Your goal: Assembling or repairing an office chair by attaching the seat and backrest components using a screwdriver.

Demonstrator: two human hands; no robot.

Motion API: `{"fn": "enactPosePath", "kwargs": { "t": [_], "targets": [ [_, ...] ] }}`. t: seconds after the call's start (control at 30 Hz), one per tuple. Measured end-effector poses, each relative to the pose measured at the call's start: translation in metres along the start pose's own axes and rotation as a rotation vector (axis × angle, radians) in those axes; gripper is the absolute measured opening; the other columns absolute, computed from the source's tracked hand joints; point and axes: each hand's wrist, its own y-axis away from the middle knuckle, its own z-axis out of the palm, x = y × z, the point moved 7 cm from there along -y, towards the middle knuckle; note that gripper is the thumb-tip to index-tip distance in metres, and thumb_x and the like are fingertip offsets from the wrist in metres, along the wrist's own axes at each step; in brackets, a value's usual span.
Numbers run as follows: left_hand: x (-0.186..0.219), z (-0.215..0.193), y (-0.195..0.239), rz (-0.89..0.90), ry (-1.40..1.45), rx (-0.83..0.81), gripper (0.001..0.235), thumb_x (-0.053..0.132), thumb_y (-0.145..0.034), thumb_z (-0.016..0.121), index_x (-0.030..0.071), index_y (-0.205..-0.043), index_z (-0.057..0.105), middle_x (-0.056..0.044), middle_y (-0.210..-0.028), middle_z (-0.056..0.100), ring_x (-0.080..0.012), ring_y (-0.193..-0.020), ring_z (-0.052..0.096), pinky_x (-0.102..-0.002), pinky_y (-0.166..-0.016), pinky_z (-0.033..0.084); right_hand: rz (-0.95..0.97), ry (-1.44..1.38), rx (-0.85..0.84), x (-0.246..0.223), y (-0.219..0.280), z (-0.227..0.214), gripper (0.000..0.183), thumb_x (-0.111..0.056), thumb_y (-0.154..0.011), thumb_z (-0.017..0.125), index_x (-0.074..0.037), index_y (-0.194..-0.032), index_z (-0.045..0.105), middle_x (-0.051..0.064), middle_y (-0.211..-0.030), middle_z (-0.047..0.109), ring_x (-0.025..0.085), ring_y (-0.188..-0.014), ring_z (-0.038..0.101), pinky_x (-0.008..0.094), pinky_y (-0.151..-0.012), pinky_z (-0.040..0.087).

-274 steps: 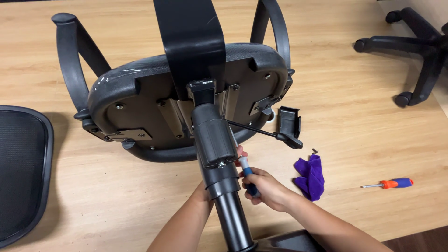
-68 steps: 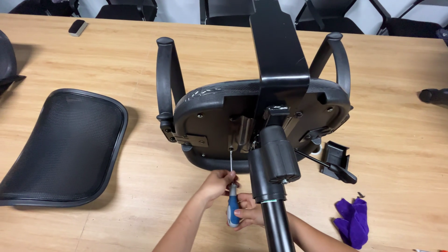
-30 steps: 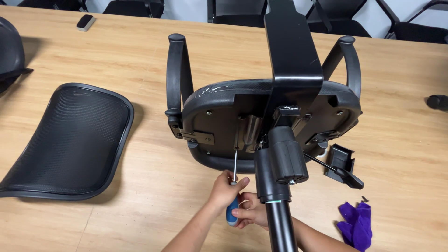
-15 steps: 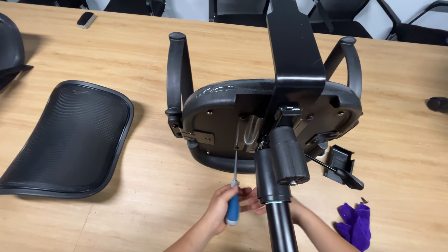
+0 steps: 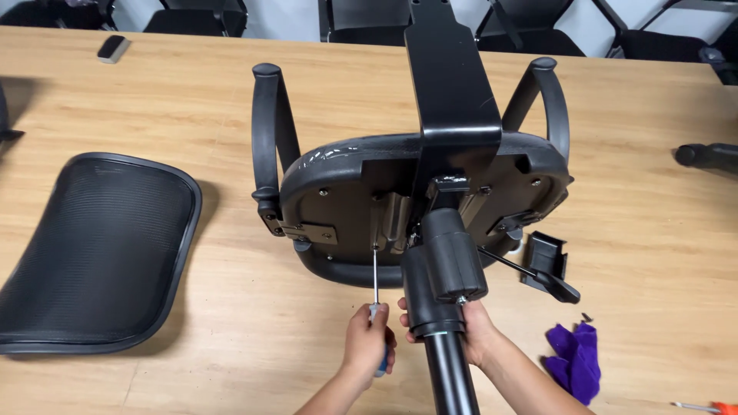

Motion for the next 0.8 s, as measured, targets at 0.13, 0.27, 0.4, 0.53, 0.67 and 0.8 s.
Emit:
{"fn": "enactPosePath", "kwargs": {
  "t": [0.13, 0.27, 0.4, 0.53, 0.67, 0.8],
  "targets": [
    [-0.018, -0.016, -0.025, 0.457, -0.560, 0.341, 0.028, 0.032, -0.104, 0.055, 0.005, -0.100, 0.053, -0.007, -0.057, 0.059, -0.0186, -0.042, 0.056, -0.038, -0.036, 0.043, 0.012, 0.051, 0.048, -0.002, 0.008, 0.002, 0.062, -0.048, -0.098, 0.040, 0.004, -0.127, 0.057, 0.022, -0.111, 0.070, 0.035, -0.092, 0.074, 0.050, -0.073, 0.064],
    [0.008, -0.003, 0.006, 0.106, -0.371, 0.237, 0.028, 0.035, -0.102, 0.052, 0.007, -0.097, 0.052, -0.007, -0.057, 0.055, -0.0243, -0.044, 0.054, -0.043, -0.041, 0.043, 0.031, 0.078, 0.021, -0.003, 0.010, 0.004, 0.065, -0.052, -0.097, 0.039, 0.003, -0.125, 0.059, 0.021, -0.110, 0.072, 0.034, -0.090, 0.074, 0.048, -0.072, 0.064],
    [-0.028, 0.000, -0.017, -0.106, 0.354, -0.208, 0.041, 0.043, -0.105, 0.052, 0.007, -0.087, 0.050, -0.004, -0.058, 0.052, -0.0190, -0.045, 0.054, -0.034, -0.041, 0.045, -0.020, 0.109, 0.018, -0.002, 0.004, 0.004, 0.061, -0.047, -0.099, 0.042, 0.005, -0.128, 0.058, 0.022, -0.113, 0.070, 0.034, -0.095, 0.074, 0.050, -0.076, 0.064],
    [-0.025, 0.012, -0.011, -0.152, 0.439, -0.203, 0.040, 0.043, -0.105, 0.047, 0.007, -0.088, 0.048, -0.006, -0.063, 0.050, -0.0194, -0.047, 0.053, -0.037, -0.041, 0.046, 0.014, 0.067, 0.069, -0.004, 0.012, 0.019, 0.073, -0.058, -0.091, 0.042, 0.003, -0.128, 0.059, 0.021, -0.112, 0.071, 0.035, -0.096, 0.074, 0.052, -0.073, 0.064],
    [-0.016, 0.009, -0.009, -0.037, 0.157, -0.082, 0.033, 0.036, -0.105, 0.051, 0.006, -0.090, 0.053, -0.004, -0.060, 0.050, -0.0154, -0.042, 0.048, -0.034, -0.036, 0.040, 0.036, 0.021, 0.035, 0.002, 0.006, 0.002, 0.073, -0.058, -0.093, 0.043, 0.006, -0.125, 0.059, 0.021, -0.113, 0.070, 0.035, -0.097, 0.073, 0.051, -0.072, 0.064],
    [-0.004, 0.003, -0.005, 0.038, -0.116, 0.074, 0.037, 0.034, -0.105, 0.052, 0.000, -0.092, 0.055, -0.007, -0.060, 0.053, -0.0179, -0.041, 0.053, -0.037, -0.034, 0.041, 0.027, 0.017, -0.028, 0.003, 0.003, 0.002, 0.071, -0.054, -0.097, 0.044, 0.009, -0.125, 0.059, 0.022, -0.111, 0.070, 0.035, -0.094, 0.073, 0.049, -0.072, 0.065]
  ]
}}
